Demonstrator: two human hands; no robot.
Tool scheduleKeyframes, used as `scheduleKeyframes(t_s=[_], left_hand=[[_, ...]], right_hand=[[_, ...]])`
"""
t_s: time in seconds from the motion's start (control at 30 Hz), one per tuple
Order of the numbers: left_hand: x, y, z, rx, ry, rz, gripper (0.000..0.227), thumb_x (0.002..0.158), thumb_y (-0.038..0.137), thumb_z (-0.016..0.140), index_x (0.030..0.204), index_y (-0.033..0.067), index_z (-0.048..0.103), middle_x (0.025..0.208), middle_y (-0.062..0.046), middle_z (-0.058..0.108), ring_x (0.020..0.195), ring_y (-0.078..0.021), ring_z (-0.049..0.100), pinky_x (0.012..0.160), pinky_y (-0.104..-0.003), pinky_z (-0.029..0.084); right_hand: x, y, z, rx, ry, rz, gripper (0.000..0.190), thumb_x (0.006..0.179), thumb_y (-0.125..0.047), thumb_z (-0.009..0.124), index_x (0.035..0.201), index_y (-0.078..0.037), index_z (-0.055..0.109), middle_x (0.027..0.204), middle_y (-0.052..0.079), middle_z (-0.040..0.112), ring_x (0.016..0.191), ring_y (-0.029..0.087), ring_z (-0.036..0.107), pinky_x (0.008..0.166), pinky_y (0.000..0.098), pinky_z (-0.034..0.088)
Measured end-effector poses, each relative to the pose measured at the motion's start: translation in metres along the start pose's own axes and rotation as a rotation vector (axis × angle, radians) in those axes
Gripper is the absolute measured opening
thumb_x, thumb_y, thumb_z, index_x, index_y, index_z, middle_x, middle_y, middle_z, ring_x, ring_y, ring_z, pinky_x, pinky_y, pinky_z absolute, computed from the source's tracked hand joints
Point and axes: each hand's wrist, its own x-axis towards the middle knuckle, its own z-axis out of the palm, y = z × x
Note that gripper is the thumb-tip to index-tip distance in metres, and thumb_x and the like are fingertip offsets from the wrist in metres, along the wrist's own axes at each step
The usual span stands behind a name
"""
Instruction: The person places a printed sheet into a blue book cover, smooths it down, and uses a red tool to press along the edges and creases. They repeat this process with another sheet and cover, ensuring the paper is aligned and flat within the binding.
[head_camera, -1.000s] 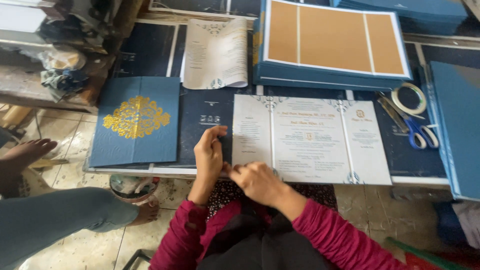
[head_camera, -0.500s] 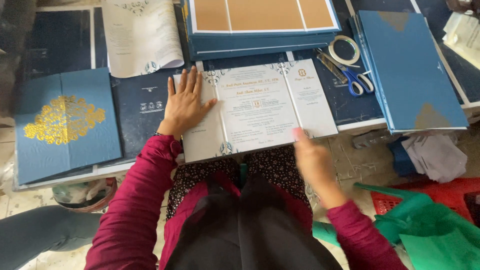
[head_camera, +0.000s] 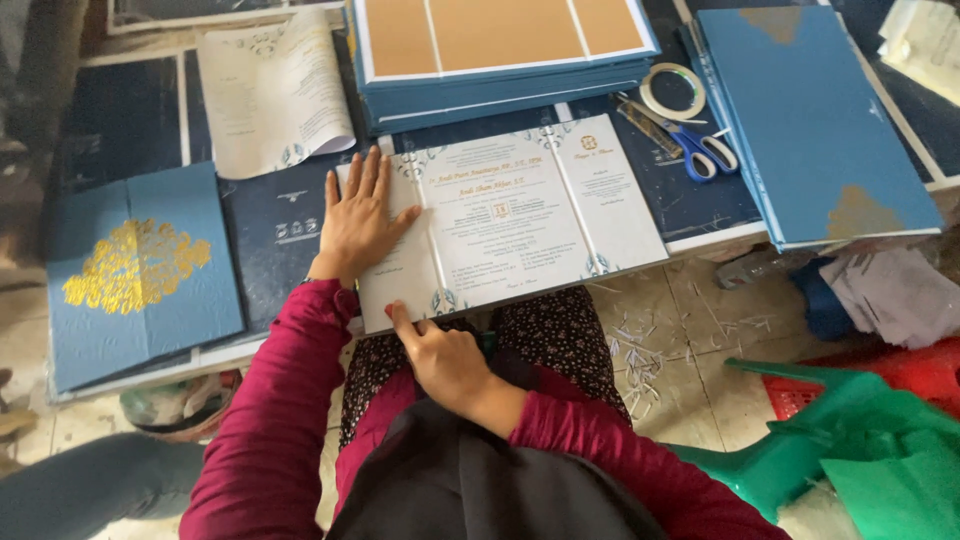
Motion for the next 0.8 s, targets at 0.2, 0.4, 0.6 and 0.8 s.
scheduleKeyframes(t_s=[0.2,0.4,0.6,0.8], left_hand=[[0.000,0.000,0.006,0.014,-0.008,0.000,0.090,0.102,0.071,0.037,0.169,0.0123,0.023,0.176,-0.009,0.019,0.162,-0.0300,0.014,0.128,-0.062,0.003],[0.002,0.001,0.004,0.025,0.016,0.008,0.090,0.102,0.070,0.038,0.168,0.0102,0.025,0.175,-0.010,0.020,0.161,-0.0305,0.015,0.128,-0.064,0.005],[0.001,-0.001,0.006,0.008,0.012,0.016,0.091,0.102,0.072,0.037,0.168,0.0105,0.025,0.176,-0.009,0.019,0.161,-0.0305,0.016,0.128,-0.064,0.005],[0.000,0.000,0.007,-0.054,0.018,-0.008,0.089,0.103,0.070,0.039,0.168,0.0104,0.026,0.176,-0.010,0.021,0.162,-0.0306,0.013,0.128,-0.062,-0.002]], right_hand=[[-0.057,0.121,-0.072,-0.074,-0.025,0.324,0.048,0.097,-0.002,0.056,0.145,-0.005,0.056,0.075,0.024,0.073,0.059,0.040,0.074,0.049,0.0510,0.059],[-0.072,0.155,-0.096,0.022,0.285,0.652,0.048,0.103,0.000,0.052,0.151,-0.002,0.053,0.075,0.019,0.069,0.053,0.023,0.061,0.051,0.0342,0.053],[-0.047,0.088,-0.037,-0.091,0.090,0.249,0.045,0.102,-0.010,0.059,0.147,-0.005,0.058,0.076,0.016,0.075,0.047,0.023,0.068,0.046,0.0376,0.055],[-0.084,0.181,-0.094,0.095,0.216,0.602,0.047,0.105,-0.008,0.056,0.152,-0.012,0.056,0.076,0.017,0.073,0.051,0.022,0.064,0.049,0.0344,0.055]])
